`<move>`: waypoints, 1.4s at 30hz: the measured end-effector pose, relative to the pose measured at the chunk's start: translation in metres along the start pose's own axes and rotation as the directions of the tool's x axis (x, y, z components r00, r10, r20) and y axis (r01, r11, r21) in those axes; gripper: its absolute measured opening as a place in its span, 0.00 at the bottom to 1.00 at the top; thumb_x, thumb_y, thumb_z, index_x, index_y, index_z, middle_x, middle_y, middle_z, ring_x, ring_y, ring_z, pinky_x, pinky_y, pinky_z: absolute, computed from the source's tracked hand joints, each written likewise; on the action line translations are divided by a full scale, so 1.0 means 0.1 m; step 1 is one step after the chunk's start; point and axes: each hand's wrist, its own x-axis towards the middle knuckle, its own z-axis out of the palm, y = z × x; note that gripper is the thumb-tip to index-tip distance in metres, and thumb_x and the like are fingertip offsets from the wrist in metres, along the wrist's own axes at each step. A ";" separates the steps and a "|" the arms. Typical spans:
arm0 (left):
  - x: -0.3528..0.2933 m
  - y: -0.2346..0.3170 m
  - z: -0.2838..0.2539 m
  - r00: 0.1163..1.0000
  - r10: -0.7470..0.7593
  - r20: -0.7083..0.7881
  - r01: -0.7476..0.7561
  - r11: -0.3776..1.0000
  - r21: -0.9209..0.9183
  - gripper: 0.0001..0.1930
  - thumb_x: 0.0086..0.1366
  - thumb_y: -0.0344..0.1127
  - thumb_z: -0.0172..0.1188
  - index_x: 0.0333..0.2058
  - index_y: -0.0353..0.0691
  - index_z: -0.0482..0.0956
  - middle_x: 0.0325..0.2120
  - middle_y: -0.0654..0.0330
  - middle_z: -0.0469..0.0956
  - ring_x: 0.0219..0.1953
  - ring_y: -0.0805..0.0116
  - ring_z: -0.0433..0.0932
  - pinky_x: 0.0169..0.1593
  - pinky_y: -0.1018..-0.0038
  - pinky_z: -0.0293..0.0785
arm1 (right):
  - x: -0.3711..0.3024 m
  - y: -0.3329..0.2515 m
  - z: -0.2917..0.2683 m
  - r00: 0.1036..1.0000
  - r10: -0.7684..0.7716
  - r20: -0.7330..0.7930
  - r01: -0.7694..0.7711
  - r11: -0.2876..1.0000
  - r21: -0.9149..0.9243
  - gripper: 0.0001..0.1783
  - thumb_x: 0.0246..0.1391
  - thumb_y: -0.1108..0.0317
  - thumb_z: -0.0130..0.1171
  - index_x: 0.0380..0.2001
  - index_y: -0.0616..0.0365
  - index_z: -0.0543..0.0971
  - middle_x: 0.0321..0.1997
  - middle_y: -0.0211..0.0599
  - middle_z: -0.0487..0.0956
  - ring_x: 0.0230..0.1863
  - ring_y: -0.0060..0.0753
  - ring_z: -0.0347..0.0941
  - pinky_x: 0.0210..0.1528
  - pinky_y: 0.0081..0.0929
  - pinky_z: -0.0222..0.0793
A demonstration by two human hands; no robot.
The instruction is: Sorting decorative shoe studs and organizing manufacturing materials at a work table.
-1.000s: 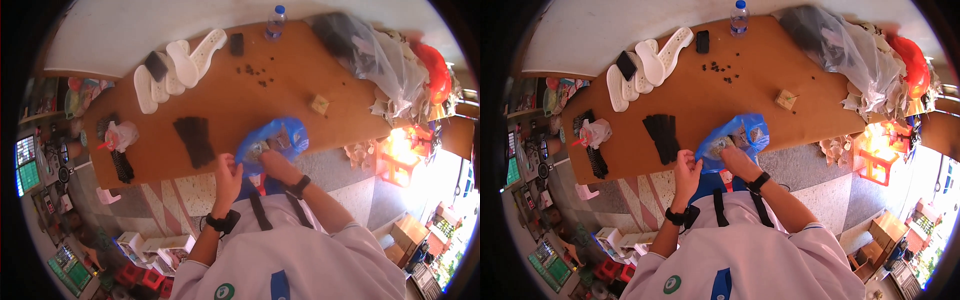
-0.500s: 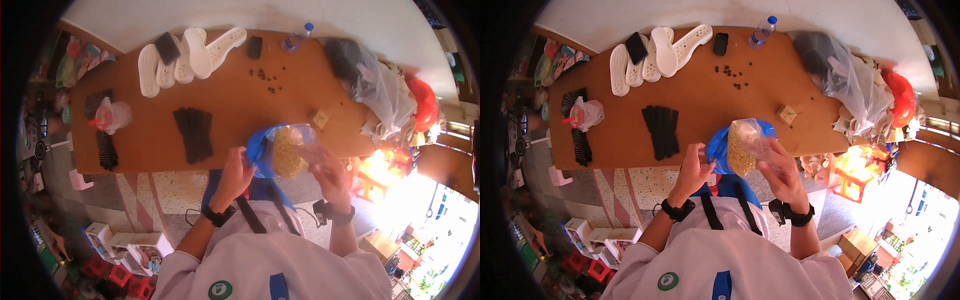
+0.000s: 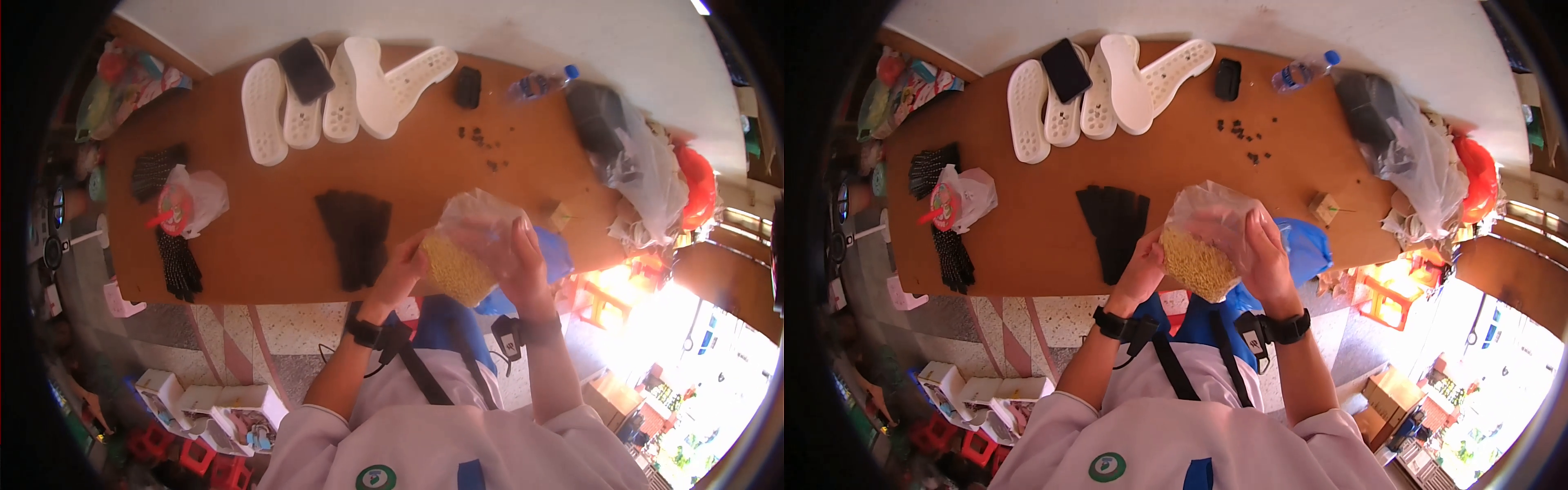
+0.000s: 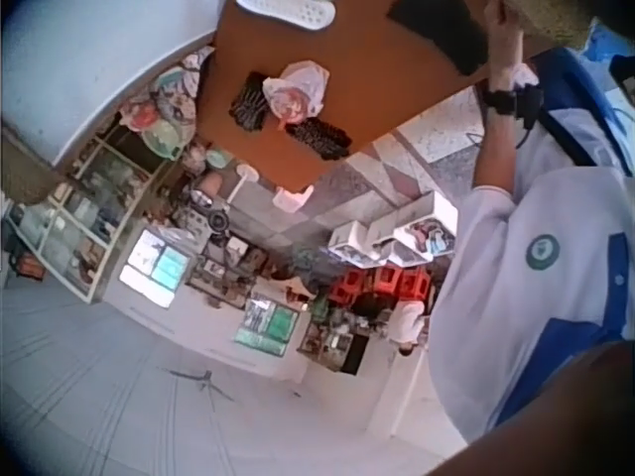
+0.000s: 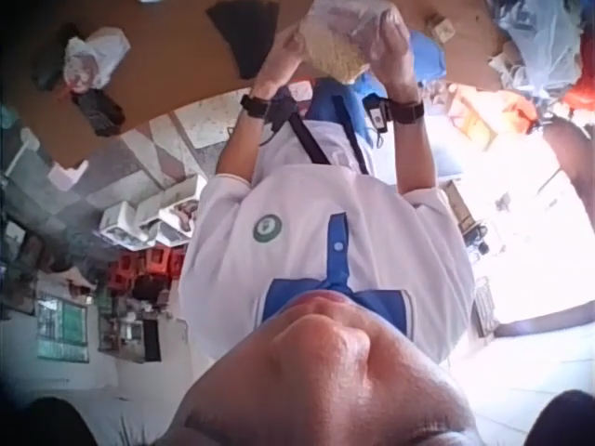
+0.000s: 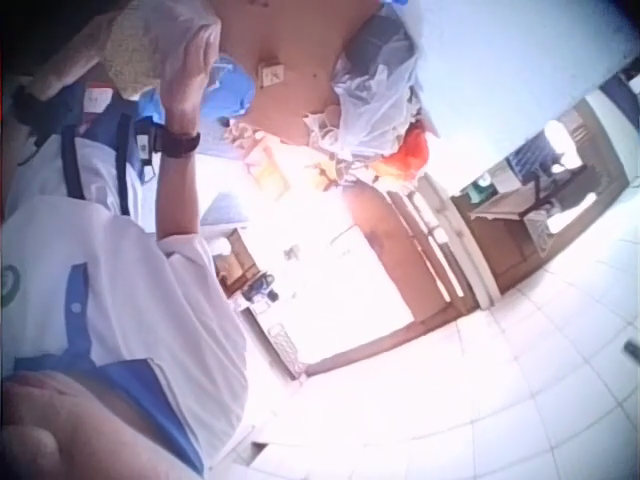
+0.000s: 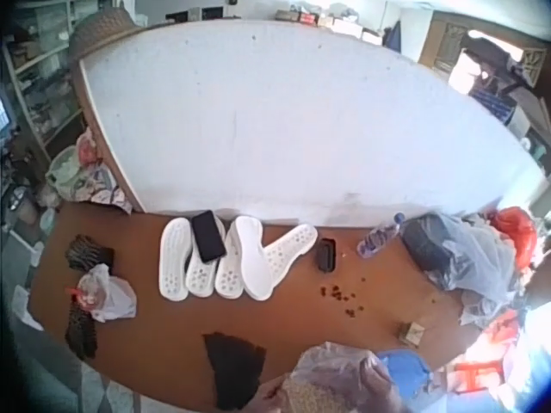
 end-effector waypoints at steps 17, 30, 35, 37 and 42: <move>0.37 -0.75 -0.78 0.787 -0.368 -0.494 0.337 0.929 -0.155 0.27 0.74 0.54 0.38 0.53 0.34 0.68 0.49 0.59 0.75 0.51 0.69 0.75 0.54 0.70 0.71 | 1.18 1.12 -0.89 0.985 0.026 -0.171 -0.017 0.998 0.056 0.23 0.72 0.58 0.32 0.54 0.68 0.66 0.52 0.51 0.76 0.53 0.46 0.75 0.58 0.39 0.69; 0.44 -0.71 -0.57 0.691 -0.244 -0.680 0.301 0.953 -0.035 0.20 0.74 0.46 0.45 0.28 0.36 0.71 0.23 0.72 0.62 0.28 0.82 0.57 0.30 0.79 0.57 | 1.32 1.20 -0.98 0.964 0.100 -0.248 -0.090 0.995 0.052 0.22 0.71 0.58 0.33 0.54 0.66 0.65 0.51 0.50 0.76 0.51 0.46 0.75 0.55 0.39 0.71; 0.39 -0.74 -0.63 0.700 -0.301 -0.647 0.389 0.921 -0.007 0.22 0.75 0.48 0.43 0.43 0.33 0.75 0.36 0.64 0.77 0.36 0.80 0.75 0.37 0.81 0.71 | 1.32 1.22 -0.99 0.963 0.123 -0.240 -0.104 0.991 0.089 0.22 0.71 0.58 0.34 0.53 0.65 0.66 0.51 0.48 0.76 0.51 0.44 0.75 0.55 0.39 0.71; 0.42 -0.70 -0.57 0.688 -0.320 -0.652 0.410 0.912 -0.016 0.22 0.75 0.48 0.43 0.42 0.33 0.76 0.33 0.66 0.76 0.33 0.82 0.74 0.34 0.82 0.69 | 1.31 1.26 -1.05 0.951 0.096 -0.295 -0.085 0.995 0.052 0.21 0.71 0.58 0.34 0.52 0.65 0.66 0.50 0.47 0.76 0.51 0.44 0.75 0.53 0.39 0.71; 0.45 -0.65 -0.53 0.669 -0.285 -0.686 0.414 0.910 0.026 0.21 0.74 0.49 0.45 0.36 0.36 0.77 0.26 0.70 0.74 0.25 0.86 0.68 0.26 0.84 0.61 | 1.30 1.33 -1.08 0.944 0.108 -0.313 -0.094 0.994 0.060 0.22 0.70 0.56 0.36 0.51 0.64 0.67 0.50 0.47 0.76 0.51 0.46 0.74 0.54 0.40 0.70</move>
